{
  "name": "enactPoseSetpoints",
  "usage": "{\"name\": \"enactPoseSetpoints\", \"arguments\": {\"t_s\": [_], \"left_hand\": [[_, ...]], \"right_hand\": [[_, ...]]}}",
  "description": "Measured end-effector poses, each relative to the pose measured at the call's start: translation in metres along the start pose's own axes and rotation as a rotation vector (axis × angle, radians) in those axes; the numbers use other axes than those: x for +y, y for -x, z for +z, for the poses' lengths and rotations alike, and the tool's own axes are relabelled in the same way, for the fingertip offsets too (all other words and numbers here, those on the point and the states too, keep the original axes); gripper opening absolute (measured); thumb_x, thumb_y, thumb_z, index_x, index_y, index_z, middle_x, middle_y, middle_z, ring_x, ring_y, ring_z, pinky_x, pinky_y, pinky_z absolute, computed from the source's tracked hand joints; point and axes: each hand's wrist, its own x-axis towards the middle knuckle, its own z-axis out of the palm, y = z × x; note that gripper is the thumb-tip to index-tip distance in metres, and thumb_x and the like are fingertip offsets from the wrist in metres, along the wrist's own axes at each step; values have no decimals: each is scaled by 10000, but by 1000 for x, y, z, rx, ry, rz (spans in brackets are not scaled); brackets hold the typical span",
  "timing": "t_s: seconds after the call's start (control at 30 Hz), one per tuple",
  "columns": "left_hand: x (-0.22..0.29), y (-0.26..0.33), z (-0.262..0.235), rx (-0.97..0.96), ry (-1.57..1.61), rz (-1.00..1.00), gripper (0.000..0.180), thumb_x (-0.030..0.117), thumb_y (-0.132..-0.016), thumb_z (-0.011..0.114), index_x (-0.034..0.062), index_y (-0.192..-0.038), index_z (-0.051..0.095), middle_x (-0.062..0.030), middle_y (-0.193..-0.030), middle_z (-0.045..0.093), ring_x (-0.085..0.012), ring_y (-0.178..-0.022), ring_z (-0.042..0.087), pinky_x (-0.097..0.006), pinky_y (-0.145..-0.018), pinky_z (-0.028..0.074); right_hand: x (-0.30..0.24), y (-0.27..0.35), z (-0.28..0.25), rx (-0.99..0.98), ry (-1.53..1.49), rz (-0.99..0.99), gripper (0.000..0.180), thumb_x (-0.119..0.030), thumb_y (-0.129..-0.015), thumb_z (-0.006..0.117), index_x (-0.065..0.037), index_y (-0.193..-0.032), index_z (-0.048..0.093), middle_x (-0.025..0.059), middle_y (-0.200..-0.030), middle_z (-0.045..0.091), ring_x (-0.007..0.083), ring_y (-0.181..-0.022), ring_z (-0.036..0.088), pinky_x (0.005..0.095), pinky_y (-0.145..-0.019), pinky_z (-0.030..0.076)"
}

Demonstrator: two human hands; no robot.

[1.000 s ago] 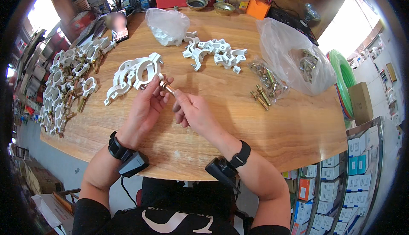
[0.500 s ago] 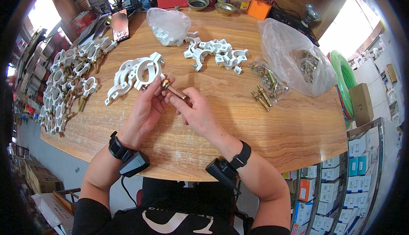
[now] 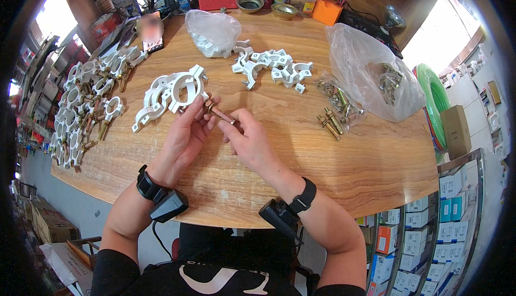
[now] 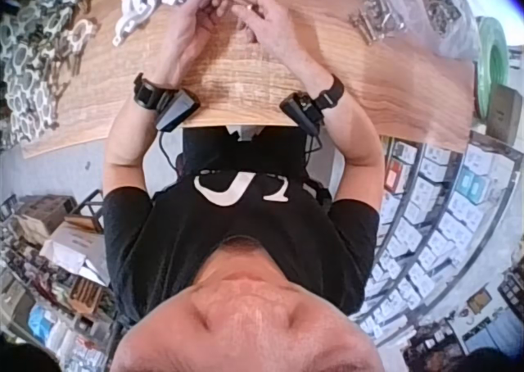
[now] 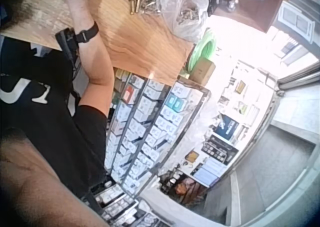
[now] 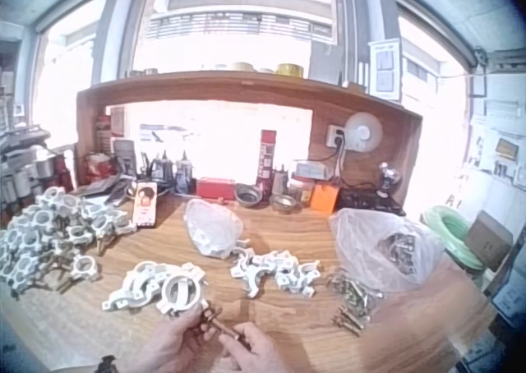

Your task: Assembling metal bolts and nuts into white plastic pipe clamps.

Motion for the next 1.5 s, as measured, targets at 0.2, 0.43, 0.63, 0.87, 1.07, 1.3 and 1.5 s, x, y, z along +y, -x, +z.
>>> {"name": "enactPoseSetpoints", "arguments": {"t_s": [0.2,0.43,0.63,0.87,1.07,1.3,1.5], "left_hand": [[1,1,0,-7,11,-6,265,229,-920,540,45,-1110,547,-81,-1056,626,-83,-819,581,-206,-728,518],[1,0,0,11,28,-8,280,223,-920,539,36,-1129,530,-92,-1061,621,-95,-822,585,-215,-735,519],[1,0,0,4,29,-15,277,227,-922,534,36,-1122,536,-93,-1062,621,-100,-830,588,-216,-740,520],[1,0,-1,-1,31,-16,283,229,-921,535,34,-1127,535,-94,-1063,620,-101,-842,590,-218,-739,522],[2,2,1,-13,20,-25,284,232,-919,541,40,-1128,535,-86,-1057,621,-90,-820,578,-213,-728,516],[2,1,1,9,49,-35,289,232,-919,542,45,-1138,529,-79,-1055,621,-77,-770,557,-210,-715,513],[2,2,2,-15,27,-20,287,228,-920,539,49,-1144,522,-81,-1059,622,-79,-780,566,-211,-698,513]], "right_hand": [[-4,0,-8,-93,-143,224,306,-316,-944,480,-18,-897,528,45,-645,560,61,-475,492,180,-427,362],[1,0,-1,-9,-112,25,199,-174,-901,567,-10,-978,485,28,-686,536,51,-497,469,189,-432,353],[4,-1,-3,-18,-86,7,179,-154,-901,565,-15,-979,483,25,-684,534,48,-505,468,186,-436,360],[5,-1,-1,18,-20,-65,178,-177,-907,561,-16,-952,500,27,-669,539,49,-513,475,185,-444,372],[-3,1,-10,-96,-267,265,211,-227,-915,551,-19,-890,533,38,-657,555,57,-497,480,181,-440,376],[-2,-1,-1,27,-10,-19,409,-409,-947,439,-25,-844,536,51,-621,565,67,-480,498,186,-434,381],[-4,0,-10,-87,-213,229,283,-315,-943,486,-40,-891,525,24,-635,552,57,-489,487,181,-428,365]]}}
